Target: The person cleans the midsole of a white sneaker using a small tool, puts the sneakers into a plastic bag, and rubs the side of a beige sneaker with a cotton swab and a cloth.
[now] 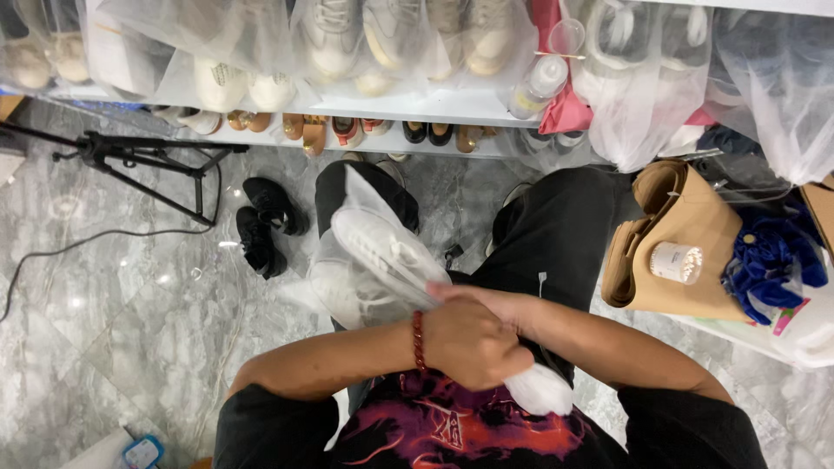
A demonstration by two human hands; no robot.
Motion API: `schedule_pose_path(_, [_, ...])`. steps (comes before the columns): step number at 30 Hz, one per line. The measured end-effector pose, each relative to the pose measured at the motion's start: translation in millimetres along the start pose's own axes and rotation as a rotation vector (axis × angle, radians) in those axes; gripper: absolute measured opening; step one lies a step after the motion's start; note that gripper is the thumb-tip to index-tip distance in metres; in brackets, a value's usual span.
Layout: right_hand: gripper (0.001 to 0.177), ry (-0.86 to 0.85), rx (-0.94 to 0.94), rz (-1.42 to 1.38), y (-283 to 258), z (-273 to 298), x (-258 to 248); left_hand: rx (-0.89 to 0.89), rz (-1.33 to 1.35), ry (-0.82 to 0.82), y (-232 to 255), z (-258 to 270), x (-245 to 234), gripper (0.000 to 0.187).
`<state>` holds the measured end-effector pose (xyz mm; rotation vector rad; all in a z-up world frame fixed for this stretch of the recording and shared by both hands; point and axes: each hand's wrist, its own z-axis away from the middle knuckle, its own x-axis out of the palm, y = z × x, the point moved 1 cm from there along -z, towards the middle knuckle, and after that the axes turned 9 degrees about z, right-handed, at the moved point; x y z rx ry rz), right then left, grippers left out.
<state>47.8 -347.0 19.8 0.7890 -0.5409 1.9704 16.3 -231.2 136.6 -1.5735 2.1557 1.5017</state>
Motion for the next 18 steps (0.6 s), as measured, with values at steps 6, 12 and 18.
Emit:
schedule_pose_path(6, [0.048, 0.19, -0.588, 0.524, -21, 40, 28, 0.08, -0.13, 0.056, 25, -28, -20, 0.018])
schedule_pose_path(12, [0.051, 0.405, -0.812, 0.277, -28, 96, 51, 0.071, -0.187, 0.051, 52, -28, -59, 0.01])
schedule_pose_path(18, [0.051, 0.464, -1.097, 0.063, -66, 111, 12, -0.158, -0.403, 0.618, 27, 23, -66, 0.032])
